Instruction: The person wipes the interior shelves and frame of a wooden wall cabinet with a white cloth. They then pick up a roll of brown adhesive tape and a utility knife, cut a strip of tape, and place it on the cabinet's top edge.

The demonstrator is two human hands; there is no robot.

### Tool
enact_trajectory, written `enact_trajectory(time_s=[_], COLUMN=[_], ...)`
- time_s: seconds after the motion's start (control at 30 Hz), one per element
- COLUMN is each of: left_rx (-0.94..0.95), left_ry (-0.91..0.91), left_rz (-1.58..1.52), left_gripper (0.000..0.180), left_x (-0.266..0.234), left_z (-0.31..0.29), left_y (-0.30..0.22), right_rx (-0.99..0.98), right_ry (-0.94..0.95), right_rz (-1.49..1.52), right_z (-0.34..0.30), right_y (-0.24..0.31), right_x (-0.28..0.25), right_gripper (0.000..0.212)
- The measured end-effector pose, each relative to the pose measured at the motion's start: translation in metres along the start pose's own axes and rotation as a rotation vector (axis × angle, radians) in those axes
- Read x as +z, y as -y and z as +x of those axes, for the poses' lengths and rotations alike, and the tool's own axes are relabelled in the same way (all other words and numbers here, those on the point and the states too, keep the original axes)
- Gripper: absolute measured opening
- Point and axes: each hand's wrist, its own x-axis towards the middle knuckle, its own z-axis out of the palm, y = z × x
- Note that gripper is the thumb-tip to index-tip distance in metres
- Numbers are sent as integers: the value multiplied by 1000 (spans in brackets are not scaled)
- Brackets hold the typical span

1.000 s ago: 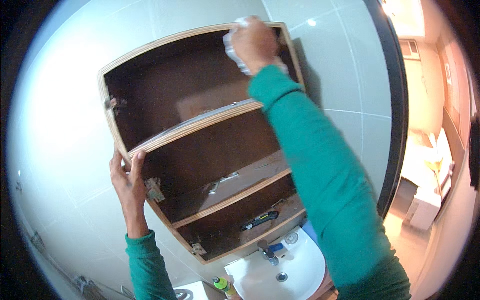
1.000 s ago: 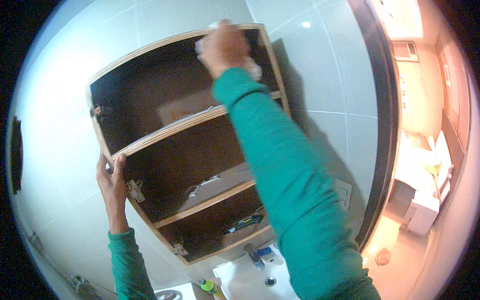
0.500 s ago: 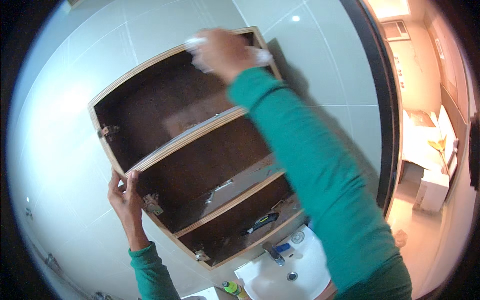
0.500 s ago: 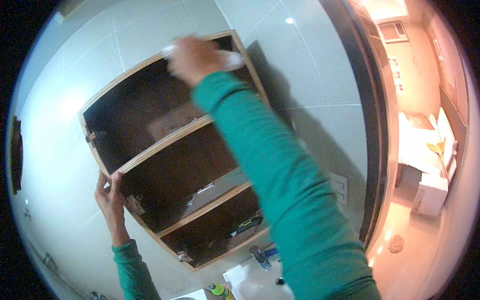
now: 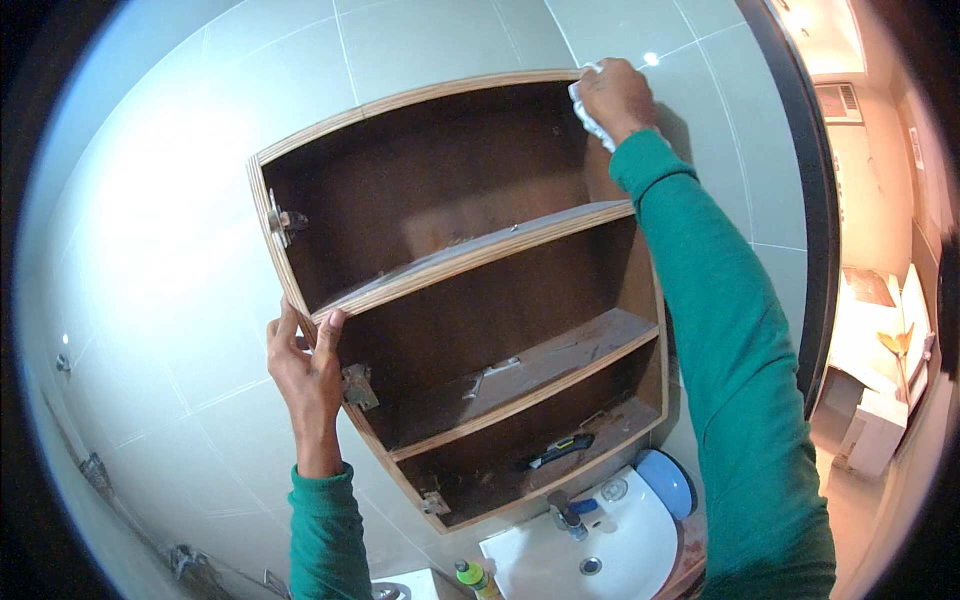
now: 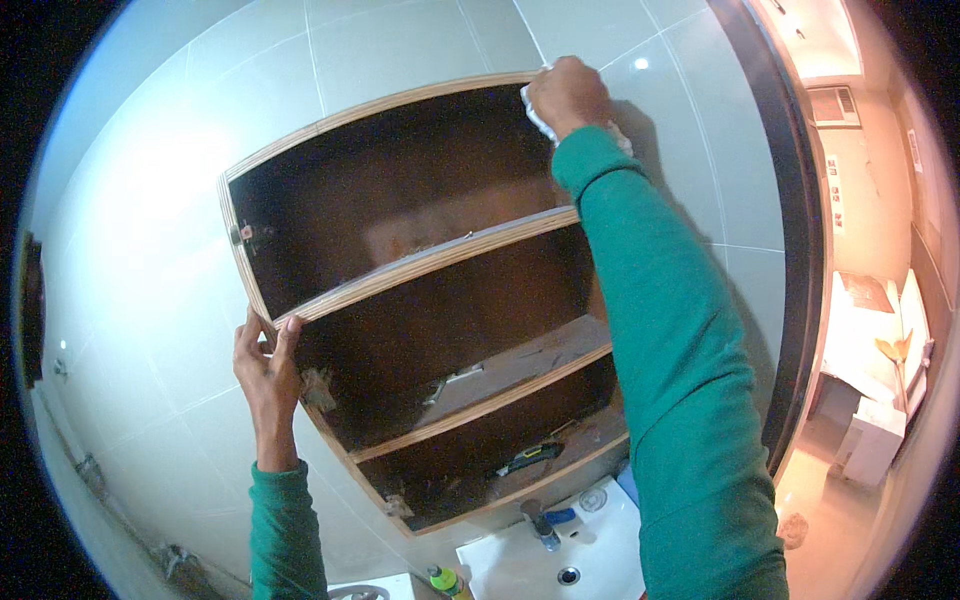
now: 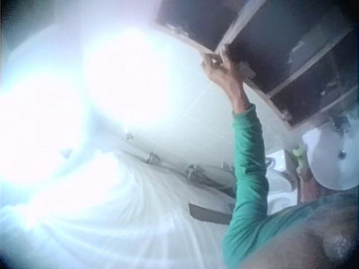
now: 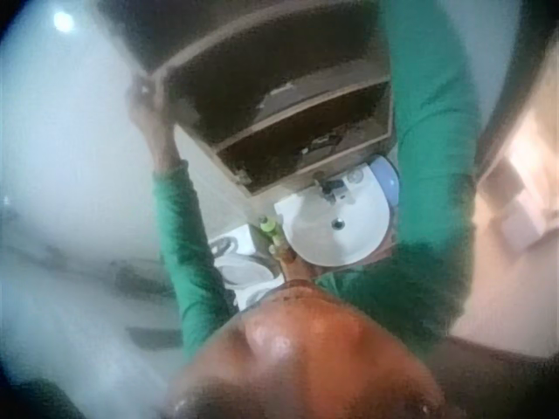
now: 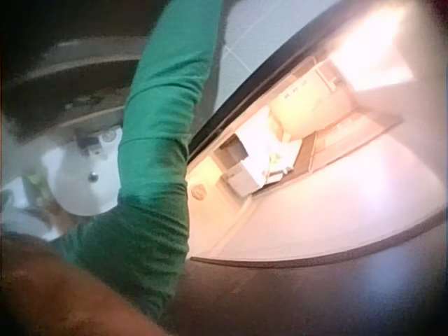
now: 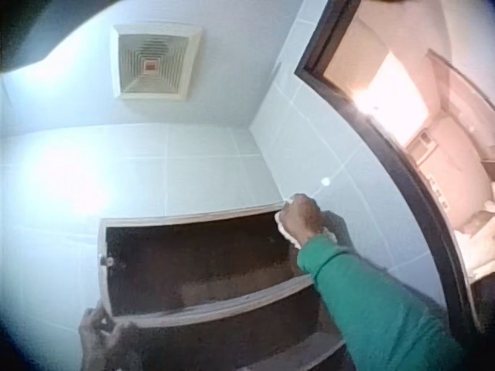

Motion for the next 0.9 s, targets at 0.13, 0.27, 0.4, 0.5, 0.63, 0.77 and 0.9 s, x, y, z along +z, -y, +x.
enact_trajectory(time_s=[0.13, 0.27, 0.4, 0.5, 0.63, 0.77, 0.9], left_rx=[1, -42, 38, 186, 224, 265, 271], left_ry=[-47, 18, 53, -32, -24, 59, 123], left_rz=[-27, 1, 27, 204, 200, 237, 180], left_gripper=[49, 53, 86, 97, 93, 75, 72], left_x=[-3, -15, 4, -4, -4, -13, -1], left_z=[0, 2, -9, -5, -6, 1, 4], left_y=[2, -2, -2, -4, 1, 23, 27], right_rx=[-103, -338, -570, -641, -670, -119, -395], right_ry=[-5, 297, 280, 257, 203, 554, 317], right_rz=[160, 418, 329, 199, 105, -3, -86], right_z=[-29, -78, -101, -100, -71, -3, -14], right_y=[62, 178, 217, 227, 144, 15, -60], right_x=[26, 30, 29, 18, 27, -42, -70], right_gripper=[28, 26, 24, 22, 25, 22, 22])
